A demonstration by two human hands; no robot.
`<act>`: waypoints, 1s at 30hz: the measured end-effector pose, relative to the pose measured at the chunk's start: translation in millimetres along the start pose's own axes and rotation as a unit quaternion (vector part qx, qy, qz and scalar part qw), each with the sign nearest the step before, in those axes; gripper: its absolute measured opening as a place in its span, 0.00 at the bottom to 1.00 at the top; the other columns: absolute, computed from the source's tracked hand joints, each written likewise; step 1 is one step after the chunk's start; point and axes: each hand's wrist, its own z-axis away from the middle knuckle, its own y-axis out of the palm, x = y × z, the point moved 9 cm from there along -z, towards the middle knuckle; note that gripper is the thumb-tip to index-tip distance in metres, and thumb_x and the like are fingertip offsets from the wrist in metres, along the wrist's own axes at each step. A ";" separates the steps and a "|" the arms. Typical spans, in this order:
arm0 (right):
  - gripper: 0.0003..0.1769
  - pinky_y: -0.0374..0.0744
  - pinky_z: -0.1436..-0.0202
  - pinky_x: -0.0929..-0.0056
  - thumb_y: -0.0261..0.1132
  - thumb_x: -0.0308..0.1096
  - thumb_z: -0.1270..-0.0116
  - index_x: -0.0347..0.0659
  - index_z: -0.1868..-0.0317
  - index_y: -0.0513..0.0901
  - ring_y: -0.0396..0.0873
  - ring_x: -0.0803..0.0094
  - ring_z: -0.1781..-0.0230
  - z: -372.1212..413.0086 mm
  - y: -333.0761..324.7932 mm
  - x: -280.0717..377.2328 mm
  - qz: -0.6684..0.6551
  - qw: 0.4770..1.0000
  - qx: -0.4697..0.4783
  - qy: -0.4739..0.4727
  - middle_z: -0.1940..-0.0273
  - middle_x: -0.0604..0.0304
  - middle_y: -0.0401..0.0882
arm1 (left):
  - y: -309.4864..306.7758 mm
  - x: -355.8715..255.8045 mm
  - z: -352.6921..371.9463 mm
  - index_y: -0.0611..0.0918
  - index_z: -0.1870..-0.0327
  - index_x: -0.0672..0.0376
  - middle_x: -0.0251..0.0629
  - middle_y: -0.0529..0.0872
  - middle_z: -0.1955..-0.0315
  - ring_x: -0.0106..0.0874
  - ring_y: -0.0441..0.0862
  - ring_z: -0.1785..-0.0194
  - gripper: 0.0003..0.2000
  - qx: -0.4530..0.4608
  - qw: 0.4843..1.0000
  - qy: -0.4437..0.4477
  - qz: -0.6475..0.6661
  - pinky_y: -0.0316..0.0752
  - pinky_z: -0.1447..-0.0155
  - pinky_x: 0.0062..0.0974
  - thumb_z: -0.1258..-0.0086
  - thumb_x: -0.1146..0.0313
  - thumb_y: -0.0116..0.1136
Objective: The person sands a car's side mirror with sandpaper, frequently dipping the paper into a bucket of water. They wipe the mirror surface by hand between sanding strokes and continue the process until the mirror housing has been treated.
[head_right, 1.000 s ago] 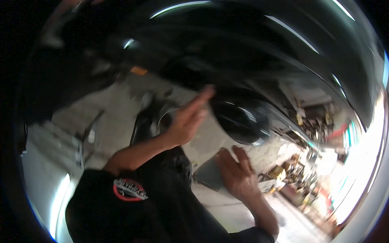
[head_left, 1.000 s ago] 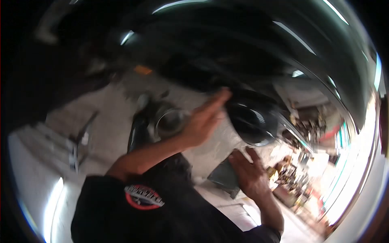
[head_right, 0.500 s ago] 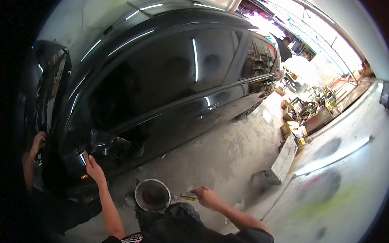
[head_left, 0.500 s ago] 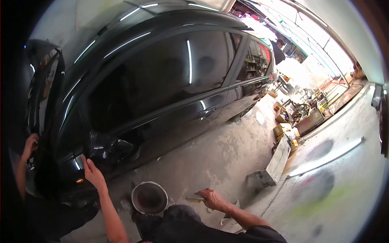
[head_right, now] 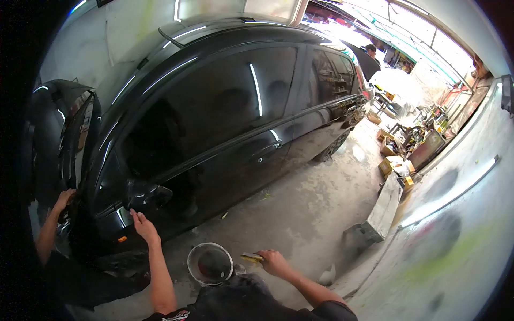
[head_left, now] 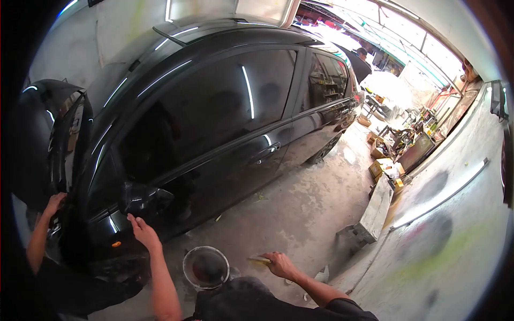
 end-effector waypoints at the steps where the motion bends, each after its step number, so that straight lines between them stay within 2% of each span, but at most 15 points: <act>1: 0.22 0.83 0.46 0.49 0.64 0.24 0.37 0.45 0.42 0.86 0.84 0.43 0.51 0.5 3.0 3.8 0.005 1.000 0.002 -0.009 0.54 0.46 0.89 | 2.5 -6.5 8.8 0.65 0.21 0.68 0.55 0.64 0.20 0.45 0.60 0.16 0.25 0.015 1.000 0.002 -0.008 0.56 0.17 0.35 0.13 0.64 0.44; 7: 0.22 0.82 0.46 0.48 0.62 0.23 0.38 0.42 0.43 0.86 0.84 0.43 0.51 -1.8 15.9 34.5 -0.028 0.999 -0.026 -0.022 0.55 0.44 0.88 | 20.3 -38.7 62.0 0.62 0.19 0.66 0.56 0.60 0.19 0.45 0.57 0.16 0.25 0.145 0.986 0.077 -0.001 0.55 0.16 0.34 0.12 0.66 0.43; 10: 0.23 0.82 0.47 0.47 0.61 0.22 0.39 0.43 0.43 0.87 0.85 0.42 0.52 -1.0 19.7 57.5 -0.034 0.998 -0.040 -0.038 0.56 0.43 0.88 | 2.4 -45.9 60.3 0.62 0.19 0.66 0.57 0.60 0.19 0.46 0.56 0.15 0.26 0.140 0.983 0.116 0.022 0.54 0.15 0.37 0.13 0.66 0.45; 11: 0.23 0.82 0.48 0.47 0.61 0.22 0.39 0.43 0.43 0.87 0.85 0.42 0.53 -0.3 21.7 63.4 -0.037 0.998 -0.040 -0.035 0.56 0.43 0.88 | -6.5 -49.9 53.6 0.60 0.19 0.67 0.58 0.58 0.19 0.48 0.53 0.15 0.27 0.123 0.982 0.144 -0.009 0.53 0.15 0.40 0.14 0.66 0.47; 13: 0.22 0.83 0.49 0.47 0.62 0.23 0.38 0.43 0.43 0.87 0.84 0.40 0.55 0.8 26.3 75.1 -0.043 0.998 -0.036 -0.029 0.57 0.43 0.88 | -11.0 -44.0 32.3 0.60 0.19 0.69 0.58 0.58 0.18 0.49 0.52 0.15 0.28 0.116 0.983 0.140 -0.030 0.52 0.15 0.40 0.13 0.66 0.47; 16: 0.22 0.84 0.51 0.54 0.62 0.22 0.34 0.43 0.40 0.87 0.87 0.45 0.59 -0.4 36.0 81.6 -0.085 0.995 -0.040 0.022 0.58 0.42 0.88 | -0.8 -35.1 9.4 0.60 0.20 0.72 0.63 0.58 0.20 0.55 0.52 0.15 0.30 0.109 0.975 0.173 -0.089 0.48 0.14 0.45 0.17 0.68 0.51; 18: 0.18 0.83 0.53 0.63 0.64 0.25 0.29 0.41 0.40 0.87 0.89 0.59 0.62 -7.8 56.8 65.4 -0.193 0.979 -0.061 0.004 0.59 0.42 0.89 | 1.4 -63.9 22.5 0.61 0.23 0.79 0.70 0.59 0.23 0.62 0.52 0.17 0.32 0.110 0.958 0.218 -0.151 0.44 0.14 0.50 0.22 0.67 0.54; 19: 0.15 0.82 0.54 0.67 0.67 0.28 0.26 0.37 0.42 0.88 0.86 0.72 0.61 -14.0 55.0 77.8 -0.264 0.963 -0.048 0.019 0.61 0.45 0.90 | -0.8 -81.9 30.3 0.61 0.25 0.82 0.72 0.58 0.23 0.65 0.50 0.17 0.33 0.168 0.961 0.161 -0.151 0.45 0.14 0.51 0.22 0.66 0.53; 20: 0.15 0.82 0.50 0.69 0.68 0.28 0.26 0.33 0.42 0.87 0.85 0.74 0.57 -21.3 49.7 97.6 -0.287 0.956 -0.046 0.027 0.57 0.51 0.91 | 1.0 -78.5 43.5 0.60 0.24 0.81 0.73 0.56 0.23 0.67 0.49 0.17 0.33 0.116 0.952 0.224 -0.175 0.45 0.14 0.52 0.22 0.66 0.53; 21: 0.16 0.82 0.46 0.71 0.68 0.27 0.26 0.30 0.41 0.86 0.85 0.76 0.53 -28.0 46.7 114.8 -0.307 0.950 -0.047 0.040 0.53 0.57 0.91 | 3.2 -76.7 50.8 0.59 0.23 0.81 0.74 0.53 0.22 0.67 0.47 0.17 0.33 0.114 0.955 0.226 -0.154 0.44 0.14 0.52 0.23 0.67 0.53; 24: 0.20 0.83 0.50 0.71 0.68 0.26 0.26 0.30 0.37 0.82 0.85 0.75 0.55 -56.7 49.6 159.2 -0.116 0.992 0.038 -0.038 0.56 0.58 0.88 | 11.3 -58.5 64.1 0.55 0.21 0.77 0.72 0.52 0.21 0.67 0.45 0.16 0.36 0.119 0.962 0.226 -0.094 0.45 0.13 0.52 0.26 0.74 0.56; 26: 0.23 0.83 0.53 0.71 0.68 0.26 0.26 0.29 0.34 0.79 0.84 0.74 0.57 -88.5 52.1 161.4 -0.145 0.987 0.029 -0.067 0.56 0.57 0.87 | 15.9 -56.4 79.7 0.56 0.21 0.76 0.70 0.54 0.21 0.66 0.47 0.16 0.36 0.157 0.953 0.255 -0.052 0.47 0.14 0.52 0.27 0.74 0.56; 27: 0.24 0.84 0.55 0.71 0.68 0.26 0.27 0.28 0.32 0.78 0.84 0.74 0.58 -104.4 53.3 165.1 -0.162 0.983 0.022 -0.080 0.55 0.57 0.87 | 18.9 -54.0 88.7 0.57 0.20 0.74 0.65 0.55 0.20 0.61 0.48 0.15 0.35 0.188 0.947 0.254 -0.053 0.49 0.13 0.49 0.25 0.73 0.56; 29: 0.26 0.83 0.56 0.72 0.68 0.27 0.27 0.27 0.32 0.77 0.83 0.75 0.58 -138.1 44.5 204.1 -0.211 0.972 0.018 -0.099 0.54 0.54 0.86 | 21.1 -45.4 109.7 0.58 0.20 0.72 0.62 0.56 0.19 0.58 0.49 0.15 0.33 0.212 0.942 0.254 -0.055 0.52 0.14 0.47 0.24 0.73 0.54; 30: 0.27 0.83 0.55 0.70 0.69 0.27 0.28 0.27 0.31 0.76 0.83 0.73 0.59 -160.6 42.5 218.6 -0.190 0.973 0.019 -0.130 0.53 0.54 0.86 | 21.9 -40.5 117.6 0.58 0.19 0.71 0.60 0.57 0.19 0.56 0.50 0.15 0.33 0.224 0.939 0.255 -0.054 0.54 0.14 0.46 0.23 0.73 0.54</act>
